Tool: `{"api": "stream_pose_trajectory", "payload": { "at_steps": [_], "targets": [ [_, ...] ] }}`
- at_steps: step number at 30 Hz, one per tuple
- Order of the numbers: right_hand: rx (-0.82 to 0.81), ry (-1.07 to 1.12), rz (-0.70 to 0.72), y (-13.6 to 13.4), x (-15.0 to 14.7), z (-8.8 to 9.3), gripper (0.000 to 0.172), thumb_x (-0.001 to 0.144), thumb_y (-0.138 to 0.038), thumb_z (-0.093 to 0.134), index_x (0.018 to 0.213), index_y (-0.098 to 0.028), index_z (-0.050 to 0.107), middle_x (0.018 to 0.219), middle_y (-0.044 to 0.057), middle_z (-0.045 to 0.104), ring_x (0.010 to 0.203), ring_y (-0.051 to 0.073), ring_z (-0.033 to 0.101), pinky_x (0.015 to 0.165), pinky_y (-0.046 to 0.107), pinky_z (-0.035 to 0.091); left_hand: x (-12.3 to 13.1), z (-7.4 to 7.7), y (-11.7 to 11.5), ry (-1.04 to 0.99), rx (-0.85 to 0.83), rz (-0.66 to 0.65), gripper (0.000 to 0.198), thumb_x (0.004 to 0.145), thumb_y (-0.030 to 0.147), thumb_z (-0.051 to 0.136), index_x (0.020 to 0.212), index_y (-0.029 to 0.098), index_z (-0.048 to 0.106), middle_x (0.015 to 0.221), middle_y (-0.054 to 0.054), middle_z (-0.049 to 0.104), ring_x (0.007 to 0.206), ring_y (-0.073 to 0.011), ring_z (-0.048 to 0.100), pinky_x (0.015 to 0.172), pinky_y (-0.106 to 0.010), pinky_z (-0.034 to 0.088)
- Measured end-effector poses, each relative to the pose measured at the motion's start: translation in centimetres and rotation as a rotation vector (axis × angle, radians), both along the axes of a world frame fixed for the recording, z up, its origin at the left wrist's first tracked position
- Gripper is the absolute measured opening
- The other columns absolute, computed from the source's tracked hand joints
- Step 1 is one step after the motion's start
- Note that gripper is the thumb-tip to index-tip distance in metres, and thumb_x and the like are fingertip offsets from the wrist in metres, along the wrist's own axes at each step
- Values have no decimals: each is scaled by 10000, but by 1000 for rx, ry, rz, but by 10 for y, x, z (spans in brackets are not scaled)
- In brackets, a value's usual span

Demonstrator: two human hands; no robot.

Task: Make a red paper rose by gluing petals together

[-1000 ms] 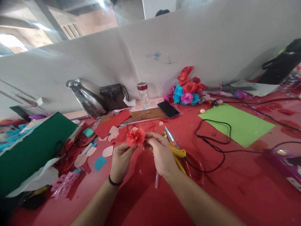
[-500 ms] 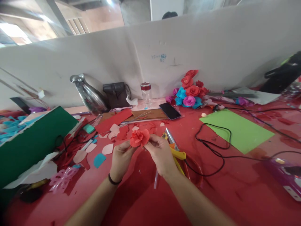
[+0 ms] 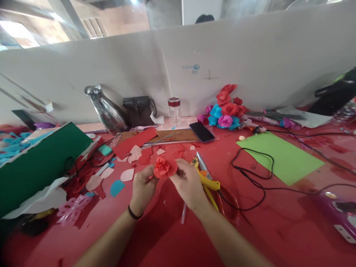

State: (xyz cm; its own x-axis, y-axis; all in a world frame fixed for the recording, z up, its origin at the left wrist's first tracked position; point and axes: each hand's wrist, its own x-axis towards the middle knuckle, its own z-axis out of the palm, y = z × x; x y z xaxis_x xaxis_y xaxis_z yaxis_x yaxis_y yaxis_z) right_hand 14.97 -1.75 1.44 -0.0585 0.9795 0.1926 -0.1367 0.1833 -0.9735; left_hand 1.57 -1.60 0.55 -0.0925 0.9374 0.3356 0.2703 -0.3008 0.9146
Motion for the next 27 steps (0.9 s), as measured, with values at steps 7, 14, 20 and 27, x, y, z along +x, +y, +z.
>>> {"api": "stream_pose_trajectory", "payload": {
  "at_steps": [7, 14, 20, 27],
  "targets": [
    [26, -41, 9, 1, 1, -2, 75, 757, -240, 613, 695, -216, 647, 738, 5, 587, 754, 170, 529, 726, 296, 423, 1, 1, 0, 3, 11, 20, 213, 673, 125, 563, 492, 208, 638, 506, 2, 564, 569, -145, 542, 612, -241, 445],
    [-56, 35, 34, 4, 3, -1, 74, 713, -273, 667, 759, -216, 680, 786, 9, 636, 773, 170, 568, 751, 307, 437, 1, 0, 1, -106, -132, 19, 105, 680, 214, 637, 621, 188, 719, 613, -14, 682, 622, -161, 581, 642, -267, 467],
    [-241, 136, -39, 6, 5, 0, 222, 646, -328, 717, 837, -213, 707, 695, -5, 662, 624, 133, 556, 656, 290, 430, 0, 0, 3, -337, -254, -19, 97, 658, 243, 694, 680, 153, 723, 686, -35, 702, 648, -139, 591, 674, -260, 474],
    [-342, 260, -67, 9, 9, 4, 322, 660, -529, 688, 651, -211, 641, 580, 0, 627, 584, 160, 557, 571, 284, 381, 3, 3, 2, -327, -337, -82, 109, 640, 260, 715, 662, 153, 714, 675, -43, 693, 656, -143, 592, 651, -250, 464]
  ]
}}
